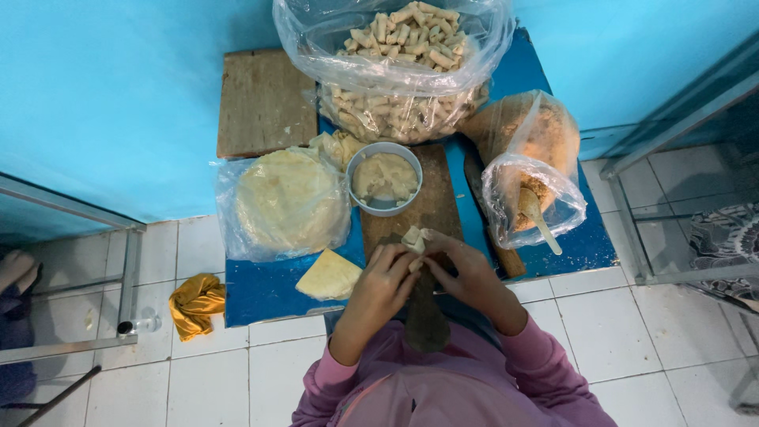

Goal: The person sits at a low table and wraps portions of dough filling in thin square pastry wrappers, folding them into rolls by hand. The finished rolls are placed into a large plastic bag already filled with similar rolls, and the person repeats the wrapping cycle throughout the clip.

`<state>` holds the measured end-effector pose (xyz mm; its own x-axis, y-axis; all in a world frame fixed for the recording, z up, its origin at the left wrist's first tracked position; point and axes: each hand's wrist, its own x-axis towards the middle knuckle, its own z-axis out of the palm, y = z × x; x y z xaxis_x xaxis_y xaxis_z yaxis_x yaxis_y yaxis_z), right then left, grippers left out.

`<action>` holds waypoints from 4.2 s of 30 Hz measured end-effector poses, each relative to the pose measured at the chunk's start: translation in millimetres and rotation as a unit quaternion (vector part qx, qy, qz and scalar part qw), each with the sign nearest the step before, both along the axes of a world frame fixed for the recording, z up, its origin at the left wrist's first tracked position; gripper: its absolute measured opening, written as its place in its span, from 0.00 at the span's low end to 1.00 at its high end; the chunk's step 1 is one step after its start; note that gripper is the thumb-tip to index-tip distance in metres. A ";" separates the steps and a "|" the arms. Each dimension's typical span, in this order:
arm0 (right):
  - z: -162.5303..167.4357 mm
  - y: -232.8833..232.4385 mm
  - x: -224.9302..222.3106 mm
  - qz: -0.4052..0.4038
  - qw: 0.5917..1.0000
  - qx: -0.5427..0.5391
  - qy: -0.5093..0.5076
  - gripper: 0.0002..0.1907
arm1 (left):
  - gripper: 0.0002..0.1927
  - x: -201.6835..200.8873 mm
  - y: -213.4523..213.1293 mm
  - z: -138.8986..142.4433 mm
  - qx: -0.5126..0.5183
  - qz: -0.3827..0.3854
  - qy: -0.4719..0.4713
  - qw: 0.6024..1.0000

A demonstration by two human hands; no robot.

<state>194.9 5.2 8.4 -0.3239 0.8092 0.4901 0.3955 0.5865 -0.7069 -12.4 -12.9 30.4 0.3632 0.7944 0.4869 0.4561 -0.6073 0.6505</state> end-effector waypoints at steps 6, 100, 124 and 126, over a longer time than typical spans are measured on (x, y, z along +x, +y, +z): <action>5.2 4.2 10.2 0.086 0.995 0.035 -0.039 0.26 | 0.11 1.8 1.6 -9.0 0.019 0.024 -0.016 0.999; -15.7 14.9 -6.5 0.035 0.924 -0.203 0.321 0.28 | 0.25 8.8 2.0 6.2 0.024 0.118 -0.111 0.986; 129.3 104.8 9.8 0.034 0.991 -0.119 0.057 0.35 | 0.19 -80.7 -32.9 13.3 0.016 0.171 0.115 0.978; 111.7 99.2 -10.6 0.036 0.991 -0.026 -0.124 0.33 | 0.19 -79.5 -33.4 12.1 0.017 0.173 0.128 0.976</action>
<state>184.3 104.4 120.1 -0.4864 0.8018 0.3472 0.5197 0.5849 -0.6228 -91.9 -46.3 42.5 0.1900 0.8759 0.4435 0.7827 -0.4078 0.4701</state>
